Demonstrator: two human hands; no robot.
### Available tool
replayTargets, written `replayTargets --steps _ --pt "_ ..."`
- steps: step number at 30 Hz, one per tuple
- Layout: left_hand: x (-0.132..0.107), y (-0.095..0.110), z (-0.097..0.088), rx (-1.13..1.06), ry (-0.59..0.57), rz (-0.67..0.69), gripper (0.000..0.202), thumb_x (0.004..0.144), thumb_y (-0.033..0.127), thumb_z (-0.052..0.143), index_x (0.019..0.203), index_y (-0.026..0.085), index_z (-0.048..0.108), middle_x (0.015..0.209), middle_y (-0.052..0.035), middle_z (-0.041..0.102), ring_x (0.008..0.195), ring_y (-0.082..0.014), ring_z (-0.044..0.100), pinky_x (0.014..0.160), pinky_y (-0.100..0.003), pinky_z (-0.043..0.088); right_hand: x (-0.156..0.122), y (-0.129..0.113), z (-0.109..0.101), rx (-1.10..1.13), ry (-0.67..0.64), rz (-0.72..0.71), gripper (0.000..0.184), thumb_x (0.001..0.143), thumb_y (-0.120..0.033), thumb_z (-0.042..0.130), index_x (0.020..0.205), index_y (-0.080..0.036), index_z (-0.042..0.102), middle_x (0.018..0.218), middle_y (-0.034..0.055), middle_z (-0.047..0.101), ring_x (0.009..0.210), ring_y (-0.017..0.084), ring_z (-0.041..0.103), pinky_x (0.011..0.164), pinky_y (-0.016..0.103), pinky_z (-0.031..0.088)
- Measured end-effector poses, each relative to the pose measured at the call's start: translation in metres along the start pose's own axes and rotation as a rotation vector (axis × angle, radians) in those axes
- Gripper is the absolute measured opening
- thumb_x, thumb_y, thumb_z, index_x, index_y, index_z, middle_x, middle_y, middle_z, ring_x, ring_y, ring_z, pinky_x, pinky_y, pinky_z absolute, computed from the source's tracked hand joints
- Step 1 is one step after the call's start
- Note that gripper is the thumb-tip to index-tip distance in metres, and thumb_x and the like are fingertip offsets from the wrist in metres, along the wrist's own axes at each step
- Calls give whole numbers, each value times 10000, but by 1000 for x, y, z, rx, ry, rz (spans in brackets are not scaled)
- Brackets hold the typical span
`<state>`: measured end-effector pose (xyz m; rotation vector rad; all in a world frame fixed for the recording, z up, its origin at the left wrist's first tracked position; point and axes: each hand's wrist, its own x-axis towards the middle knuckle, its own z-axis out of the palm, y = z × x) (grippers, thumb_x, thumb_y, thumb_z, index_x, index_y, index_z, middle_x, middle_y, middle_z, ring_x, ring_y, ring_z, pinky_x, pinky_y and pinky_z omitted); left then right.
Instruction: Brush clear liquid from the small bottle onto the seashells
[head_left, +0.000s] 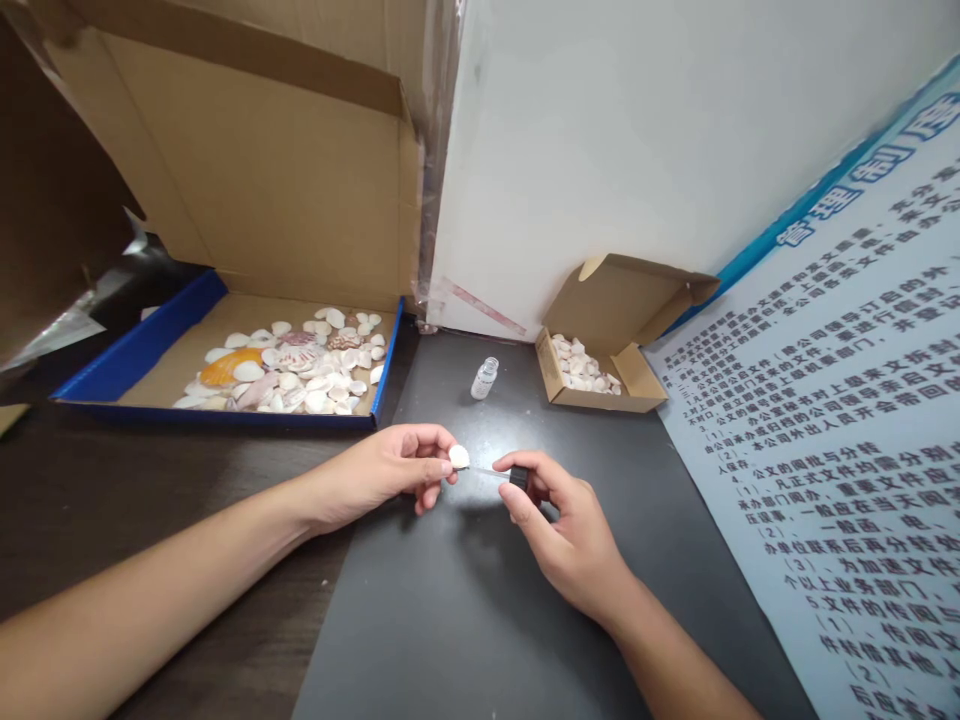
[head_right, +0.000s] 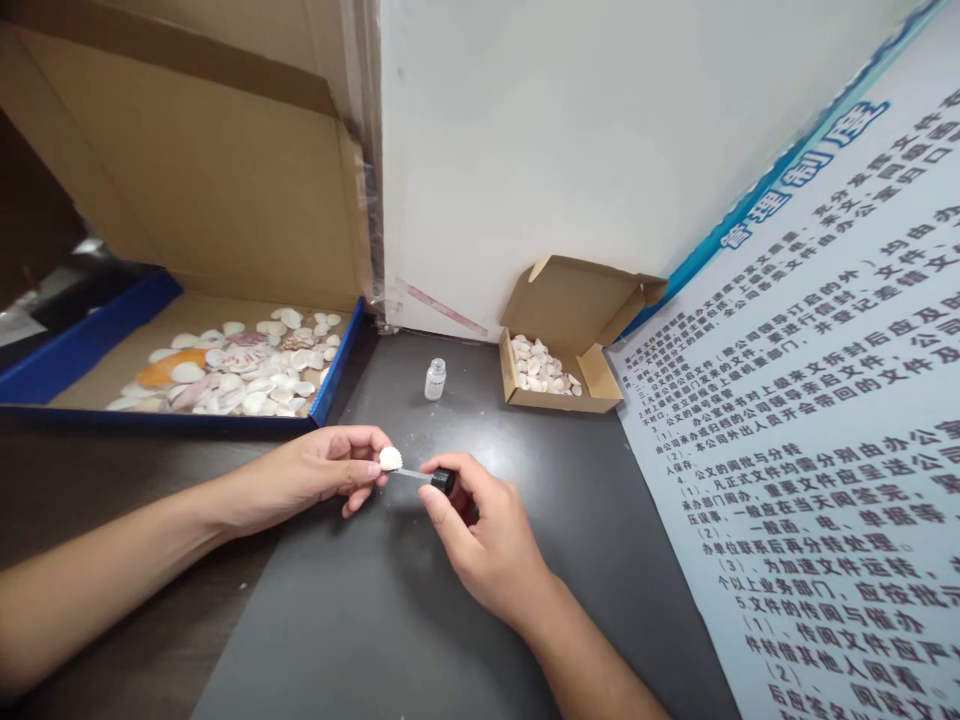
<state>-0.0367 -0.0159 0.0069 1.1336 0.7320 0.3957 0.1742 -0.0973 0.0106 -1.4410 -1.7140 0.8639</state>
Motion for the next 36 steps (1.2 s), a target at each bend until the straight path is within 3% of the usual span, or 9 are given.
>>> replayTargets --steps 12,20,36 --pt "-1 -1 0 21 -8 9 230 832 334 674 903 144 566 708 22 571 584 -76 507 559 -206 409 0 2 -1 -26 51 50 208 924 -357 549 1006 -187 639 577 -39 516 517 106 470 498 199 379" --pt "-3 2 4 45 25 19 215 811 318 687 845 159 547 626 49 518 567 -78 463 555 -206 391 -4 -1 -2 6 21 -20 184 926 -330 549 1017 -198 638 576 -44 528 531 108 515 515 197 396" --pt "-2 1 0 -19 -23 16 208 822 321 691 870 147 588 700 27 578 565 -65 495 547 -199 392 0 0 0 -31 81 20 215 923 -362 543 976 -181 646 564 -33 534 522 114 502 497 208 380"
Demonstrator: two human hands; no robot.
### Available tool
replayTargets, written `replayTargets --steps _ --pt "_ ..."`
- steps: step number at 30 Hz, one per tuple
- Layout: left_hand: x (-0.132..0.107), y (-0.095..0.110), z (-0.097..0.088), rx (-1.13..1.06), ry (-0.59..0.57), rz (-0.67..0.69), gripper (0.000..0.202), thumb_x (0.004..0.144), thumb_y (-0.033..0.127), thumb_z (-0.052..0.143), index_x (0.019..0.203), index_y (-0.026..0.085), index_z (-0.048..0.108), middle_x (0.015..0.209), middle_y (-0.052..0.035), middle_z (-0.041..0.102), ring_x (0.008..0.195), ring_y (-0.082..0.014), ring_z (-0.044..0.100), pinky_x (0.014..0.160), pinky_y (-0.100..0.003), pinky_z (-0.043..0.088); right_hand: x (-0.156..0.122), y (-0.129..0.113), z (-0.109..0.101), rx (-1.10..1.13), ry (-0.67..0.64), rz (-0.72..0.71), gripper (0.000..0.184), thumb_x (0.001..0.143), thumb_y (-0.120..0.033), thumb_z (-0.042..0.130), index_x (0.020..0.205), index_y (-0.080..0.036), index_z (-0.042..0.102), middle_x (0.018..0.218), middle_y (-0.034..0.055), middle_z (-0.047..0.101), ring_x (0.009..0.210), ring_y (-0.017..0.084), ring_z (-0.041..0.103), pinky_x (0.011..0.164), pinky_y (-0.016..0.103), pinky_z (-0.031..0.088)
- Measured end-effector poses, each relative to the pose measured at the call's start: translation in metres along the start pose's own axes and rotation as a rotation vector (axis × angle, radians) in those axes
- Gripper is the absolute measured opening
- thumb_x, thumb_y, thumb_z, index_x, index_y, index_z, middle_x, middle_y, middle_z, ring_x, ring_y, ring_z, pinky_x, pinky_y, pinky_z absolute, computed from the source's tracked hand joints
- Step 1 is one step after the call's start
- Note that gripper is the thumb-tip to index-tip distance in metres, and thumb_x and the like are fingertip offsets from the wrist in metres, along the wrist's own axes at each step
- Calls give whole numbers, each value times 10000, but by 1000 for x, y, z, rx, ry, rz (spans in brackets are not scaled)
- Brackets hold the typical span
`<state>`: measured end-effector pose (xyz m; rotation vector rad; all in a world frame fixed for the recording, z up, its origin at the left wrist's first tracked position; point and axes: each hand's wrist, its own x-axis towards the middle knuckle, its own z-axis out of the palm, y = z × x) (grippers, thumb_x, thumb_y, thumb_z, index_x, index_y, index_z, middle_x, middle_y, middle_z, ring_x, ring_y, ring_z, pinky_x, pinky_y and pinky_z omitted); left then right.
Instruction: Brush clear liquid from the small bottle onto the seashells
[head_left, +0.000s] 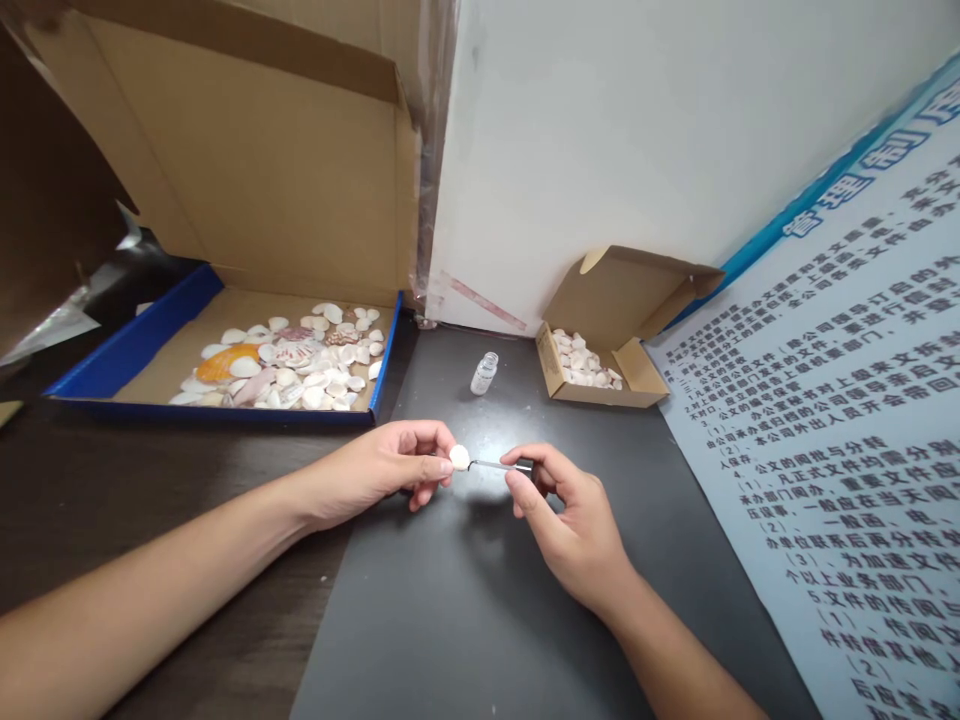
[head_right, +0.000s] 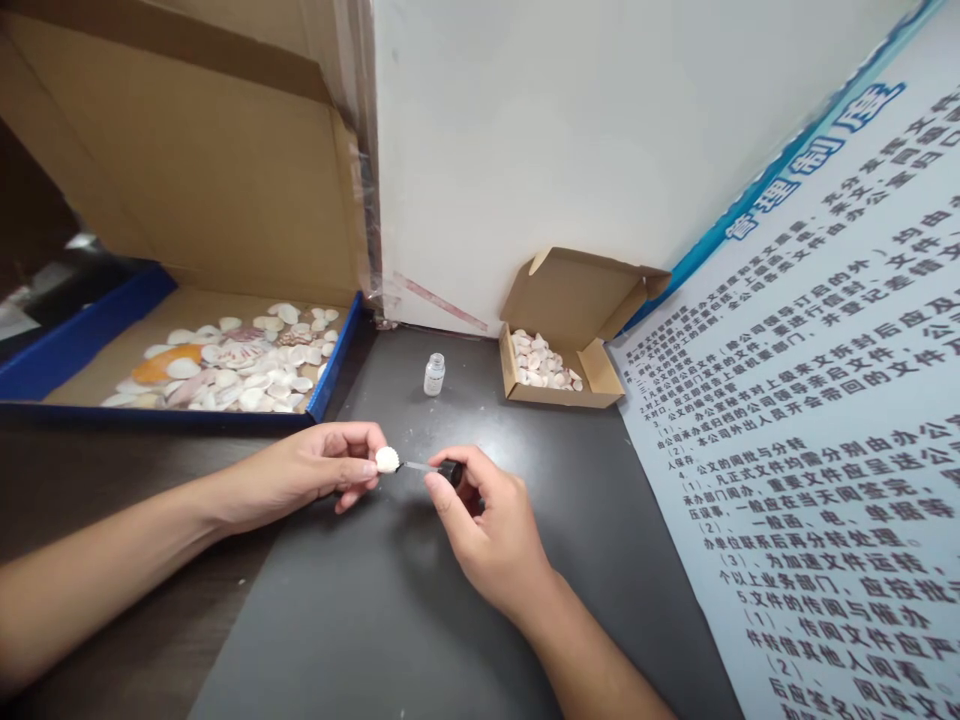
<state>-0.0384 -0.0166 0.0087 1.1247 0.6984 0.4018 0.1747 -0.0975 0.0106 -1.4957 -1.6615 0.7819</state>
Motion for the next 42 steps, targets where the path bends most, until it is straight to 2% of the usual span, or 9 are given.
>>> replayTargets --steps 7,13,18,22,27,33,42 --pt "-1 0 1 13 13 -1 226 797 333 709 821 155 573 673 26 574 570 -75 494 548 -207 393 -4 -1 -3 37 66 -42 201 929 -344 526 946 -180 642 552 -43 510 504 105 469 517 214 387" --pt "-1 2 1 22 11 -3 242 781 356 720 812 152 592 674 20 572 571 -82 491 551 -218 386 -3 -1 -1 25 2 -34 196 924 -344 536 941 -182 646 549 -41 499 504 108 460 504 216 379" --pt "-1 2 1 15 2 -15 243 780 352 725 821 151 595 688 20 583 568 -78 495 556 -217 388 -2 1 -2 30 29 -18 198 937 -348 523 946 -184 634 557 -41 506 511 107 467 517 216 382" --pt "-2 2 1 22 -2 -21 242 784 351 723 835 148 601 679 24 577 567 -79 499 557 -217 391 -4 -1 -2 87 -9 -54 192 940 -343 515 955 -189 628 570 -41 522 512 104 470 517 212 385" --pt "-1 2 2 22 -12 -15 242 794 350 713 841 144 595 757 1 624 557 -79 530 577 -232 411 -2 -1 0 26 9 -13 197 933 -353 530 955 -184 631 557 -40 500 514 112 468 496 215 372" --pt "-2 2 3 15 -2 -21 227 801 337 706 857 150 592 781 -1 632 560 -80 542 579 -235 416 -4 0 -1 131 -35 -51 191 946 -338 503 972 -188 618 588 -32 563 511 105 487 513 213 397" --pt "-1 2 2 18 -12 -19 217 806 333 700 854 153 588 801 -3 641 562 -80 547 585 -238 426 -1 -1 0 0 15 2 218 926 -379 538 940 -186 637 549 -38 503 508 114 477 493 217 378"
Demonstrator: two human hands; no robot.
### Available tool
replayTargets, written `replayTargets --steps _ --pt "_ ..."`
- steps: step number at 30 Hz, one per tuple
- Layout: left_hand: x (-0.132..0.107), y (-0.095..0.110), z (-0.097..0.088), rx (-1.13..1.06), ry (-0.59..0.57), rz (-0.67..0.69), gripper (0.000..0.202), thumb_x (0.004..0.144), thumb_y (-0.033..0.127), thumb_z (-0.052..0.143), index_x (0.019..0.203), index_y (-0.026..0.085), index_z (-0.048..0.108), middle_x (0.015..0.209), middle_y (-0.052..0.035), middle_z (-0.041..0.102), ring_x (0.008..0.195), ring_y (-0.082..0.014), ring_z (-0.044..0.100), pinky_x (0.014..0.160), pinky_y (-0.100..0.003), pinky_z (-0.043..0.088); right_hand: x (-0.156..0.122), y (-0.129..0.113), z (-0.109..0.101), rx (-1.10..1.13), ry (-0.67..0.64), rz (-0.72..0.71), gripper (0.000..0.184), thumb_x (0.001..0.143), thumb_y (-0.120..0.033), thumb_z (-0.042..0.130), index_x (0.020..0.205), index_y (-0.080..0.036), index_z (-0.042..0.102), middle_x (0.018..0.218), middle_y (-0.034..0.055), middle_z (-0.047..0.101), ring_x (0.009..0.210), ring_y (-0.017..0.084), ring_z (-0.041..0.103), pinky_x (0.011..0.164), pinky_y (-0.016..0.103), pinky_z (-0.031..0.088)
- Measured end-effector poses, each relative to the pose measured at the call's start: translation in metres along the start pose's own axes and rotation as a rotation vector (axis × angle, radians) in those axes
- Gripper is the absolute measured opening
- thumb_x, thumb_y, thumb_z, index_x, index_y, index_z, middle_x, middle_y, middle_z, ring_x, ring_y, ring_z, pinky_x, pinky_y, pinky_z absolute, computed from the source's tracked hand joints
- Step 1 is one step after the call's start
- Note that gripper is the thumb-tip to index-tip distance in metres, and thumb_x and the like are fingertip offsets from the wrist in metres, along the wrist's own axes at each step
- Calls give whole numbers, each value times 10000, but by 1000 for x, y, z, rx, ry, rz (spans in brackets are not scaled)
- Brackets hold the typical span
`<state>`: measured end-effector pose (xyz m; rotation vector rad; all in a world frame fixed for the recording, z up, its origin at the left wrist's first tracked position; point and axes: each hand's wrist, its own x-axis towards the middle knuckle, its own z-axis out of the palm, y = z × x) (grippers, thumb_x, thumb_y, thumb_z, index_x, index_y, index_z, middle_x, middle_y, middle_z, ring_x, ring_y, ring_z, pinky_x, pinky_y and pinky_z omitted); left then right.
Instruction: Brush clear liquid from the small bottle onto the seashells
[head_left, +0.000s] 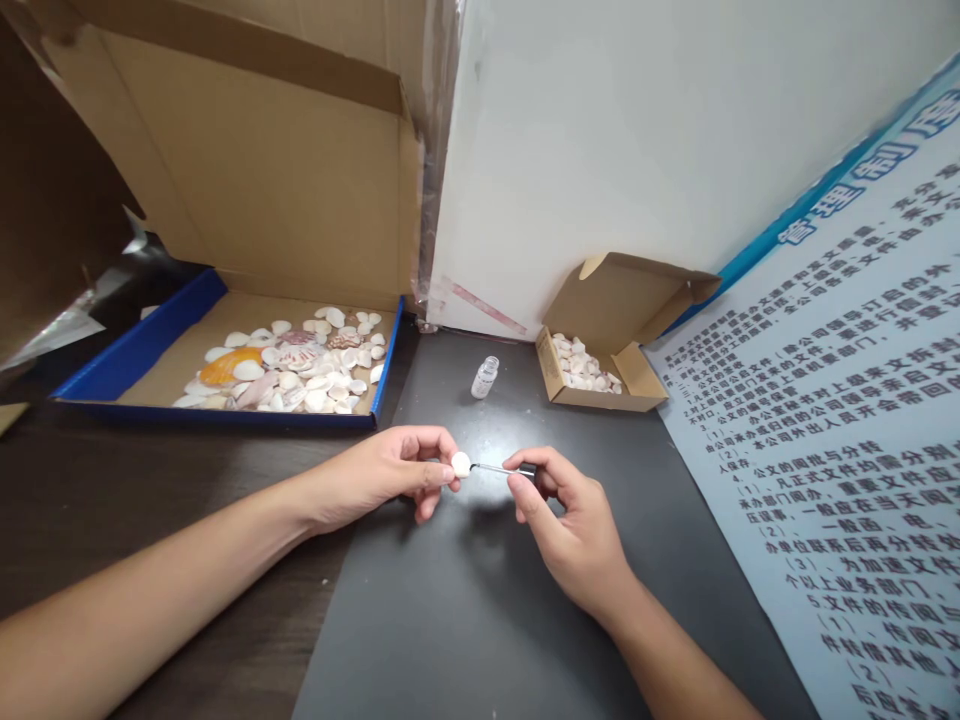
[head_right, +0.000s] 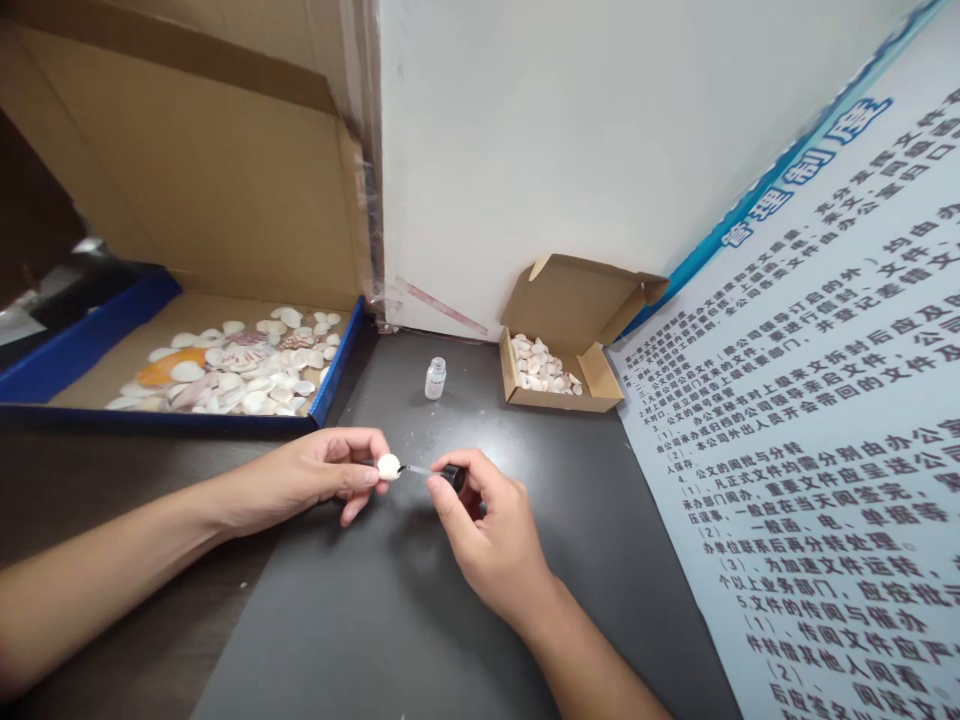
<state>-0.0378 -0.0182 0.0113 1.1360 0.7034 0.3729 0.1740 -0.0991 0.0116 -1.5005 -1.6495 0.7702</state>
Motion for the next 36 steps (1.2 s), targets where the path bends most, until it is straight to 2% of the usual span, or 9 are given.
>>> replayTargets --steps 4,8,11,16,23,29,36 --pt "1 -1 0 -12 4 11 220 807 328 700 849 151 576 794 -2 637 556 -76 542 568 -231 425 -1 1 -1 39 21 11 214 932 -374 532 937 -183 629 554 -39 512 506 110 475 501 217 382" --pt "0 0 1 -18 14 2 241 797 345 708 862 152 581 790 -3 632 551 -78 531 546 -229 421 -3 0 0 185 -28 -5 225 953 -373 497 968 -183 615 571 -32 565 499 106 498 510 219 392" --pt "0 1 1 -1 15 -4 249 795 356 709 868 150 589 789 -6 635 555 -78 531 546 -227 417 -2 -2 1 145 -47 4 215 940 -367 513 959 -181 620 571 -28 575 507 110 511 513 220 403" --pt "0 1 0 14 20 4 242 802 360 703 849 154 584 796 -6 639 562 -77 532 547 -223 418 1 -2 1 28 36 34 218 919 -378 539 918 -179 629 550 -35 517 505 111 483 483 214 377" --pt "-1 1 1 17 25 5 232 805 349 700 862 157 582 784 5 618 569 -78 525 547 -223 418 -3 -2 1 113 -69 -31 190 931 -341 520 960 -183 621 576 -32 573 510 104 502 512 209 396" --pt "0 0 0 22 24 7 214 815 332 684 850 158 565 790 5 605 580 -82 523 542 -222 414 -1 -2 1 62 -20 28 203 939 -356 520 950 -181 624 574 -31 543 525 111 494 502 213 374" --pt "-1 -1 -1 27 9 11 207 823 327 681 858 157 569 745 20 579 597 -82 520 551 -217 420 -4 -2 1 136 -70 -4 180 948 -332 515 986 -190 619 598 -35 588 530 96 522 530 195 403"
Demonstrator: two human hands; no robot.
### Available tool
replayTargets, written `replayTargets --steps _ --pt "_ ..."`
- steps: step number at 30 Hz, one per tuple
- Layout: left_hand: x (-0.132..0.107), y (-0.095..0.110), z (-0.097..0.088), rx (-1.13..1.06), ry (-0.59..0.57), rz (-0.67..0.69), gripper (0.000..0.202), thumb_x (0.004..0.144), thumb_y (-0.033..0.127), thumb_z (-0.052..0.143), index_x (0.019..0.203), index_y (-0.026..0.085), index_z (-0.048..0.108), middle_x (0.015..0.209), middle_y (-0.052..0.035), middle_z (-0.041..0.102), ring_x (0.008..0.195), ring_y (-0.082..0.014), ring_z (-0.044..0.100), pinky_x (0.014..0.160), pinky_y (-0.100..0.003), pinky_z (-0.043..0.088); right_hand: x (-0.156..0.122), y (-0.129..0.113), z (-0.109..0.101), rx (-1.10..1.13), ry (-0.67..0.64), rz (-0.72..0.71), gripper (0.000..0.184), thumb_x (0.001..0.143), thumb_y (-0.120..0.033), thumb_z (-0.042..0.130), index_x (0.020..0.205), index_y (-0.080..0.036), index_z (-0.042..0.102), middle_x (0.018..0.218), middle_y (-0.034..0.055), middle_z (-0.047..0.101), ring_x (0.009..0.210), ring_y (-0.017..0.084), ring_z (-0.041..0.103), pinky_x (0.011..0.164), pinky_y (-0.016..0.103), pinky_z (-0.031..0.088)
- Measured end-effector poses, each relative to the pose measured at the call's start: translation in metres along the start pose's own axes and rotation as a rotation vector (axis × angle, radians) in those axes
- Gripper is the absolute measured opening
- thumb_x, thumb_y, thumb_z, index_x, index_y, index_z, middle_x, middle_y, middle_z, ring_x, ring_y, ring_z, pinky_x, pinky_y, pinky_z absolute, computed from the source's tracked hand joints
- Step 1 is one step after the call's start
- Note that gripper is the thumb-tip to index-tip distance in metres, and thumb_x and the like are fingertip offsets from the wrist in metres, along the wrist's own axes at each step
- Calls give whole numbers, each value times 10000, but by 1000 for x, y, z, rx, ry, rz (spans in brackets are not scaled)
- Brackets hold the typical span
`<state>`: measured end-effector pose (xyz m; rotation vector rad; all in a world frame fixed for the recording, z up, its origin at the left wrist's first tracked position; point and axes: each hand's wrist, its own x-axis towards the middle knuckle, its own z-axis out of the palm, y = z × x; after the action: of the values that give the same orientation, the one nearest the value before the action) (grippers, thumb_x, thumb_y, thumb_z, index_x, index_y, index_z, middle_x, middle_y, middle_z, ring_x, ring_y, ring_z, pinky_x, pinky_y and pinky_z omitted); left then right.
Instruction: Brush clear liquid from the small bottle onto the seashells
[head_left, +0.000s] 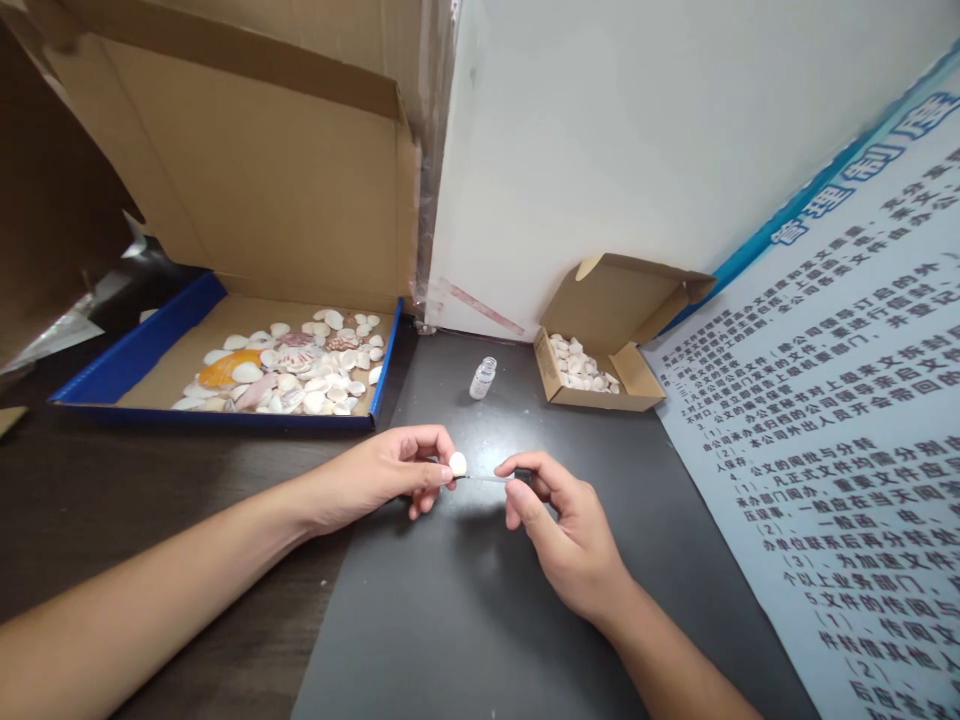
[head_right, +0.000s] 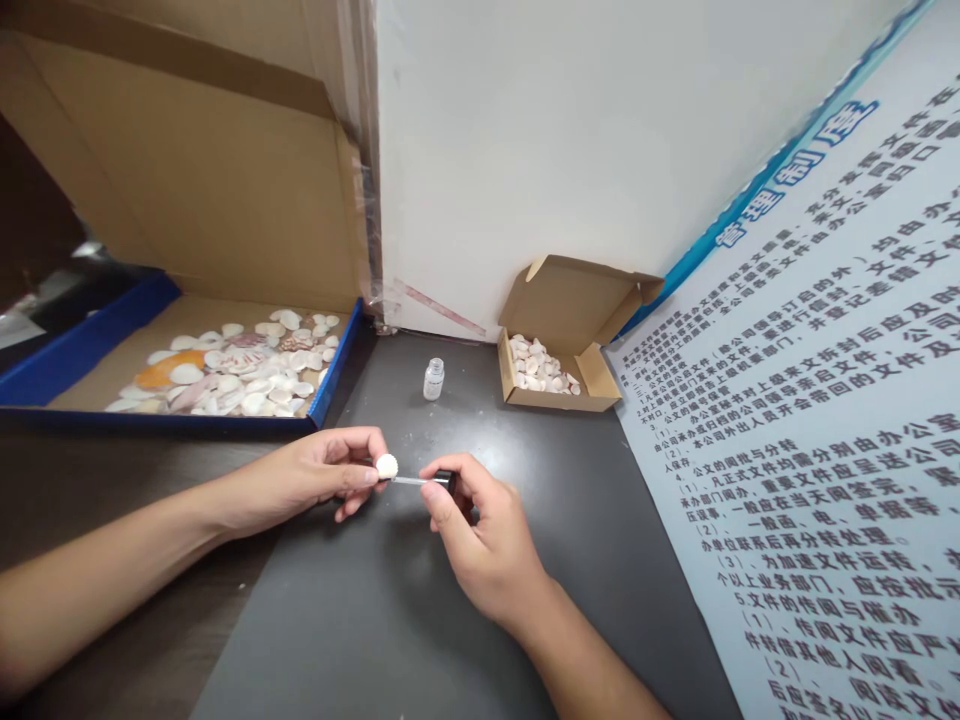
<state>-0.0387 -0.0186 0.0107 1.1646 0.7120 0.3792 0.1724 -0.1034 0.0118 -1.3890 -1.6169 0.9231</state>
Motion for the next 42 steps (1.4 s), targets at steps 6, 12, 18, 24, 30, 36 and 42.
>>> replayTargets --steps 6,12,18,24,30,36,42 --pt "1 0 0 8 -13 5 213 835 333 675 853 154 562 781 14 595 599 -76 524 556 -218 423 4 0 1 -48 60 12 193 941 -350 528 973 -185 624 570 -41 555 534 102 528 531 194 407" --pt "1 -1 0 18 -22 7 201 840 317 674 850 157 554 739 28 573 606 -76 521 562 -212 424 4 2 0 -80 96 23 193 944 -358 522 945 -189 614 579 -40 549 525 103 487 516 203 382" --pt "0 -1 0 16 -19 2 209 834 321 681 842 156 552 686 41 539 600 -79 510 558 -210 425 1 5 0 20 59 13 227 980 -381 460 1003 -201 596 624 -34 578 547 100 498 534 204 380" --pt "0 1 0 0 -20 13 198 835 314 676 855 151 567 670 39 540 578 -77 502 545 -206 420 3 3 1 -25 -15 47 215 972 -375 478 965 -192 592 597 -38 575 511 93 491 517 201 377" --pt "1 -1 0 -45 -30 0 209 825 307 693 861 145 566 719 25 584 565 -73 534 557 -213 446 3 1 0 -47 -29 38 188 950 -369 521 973 -194 585 607 -36 588 530 98 518 527 198 390" --pt "1 -1 0 -64 -17 -6 202 822 296 696 856 145 566 733 18 600 565 -77 551 553 -212 457 4 3 0 -43 -61 86 227 965 -391 490 1027 -199 593 642 -30 601 528 97 504 528 202 389" --pt "1 0 0 -55 -5 4 207 816 302 701 849 148 568 736 14 605 573 -80 557 551 -211 459 3 2 -1 -45 -80 95 243 963 -395 494 1037 -194 610 638 -26 597 530 100 505 526 203 388"
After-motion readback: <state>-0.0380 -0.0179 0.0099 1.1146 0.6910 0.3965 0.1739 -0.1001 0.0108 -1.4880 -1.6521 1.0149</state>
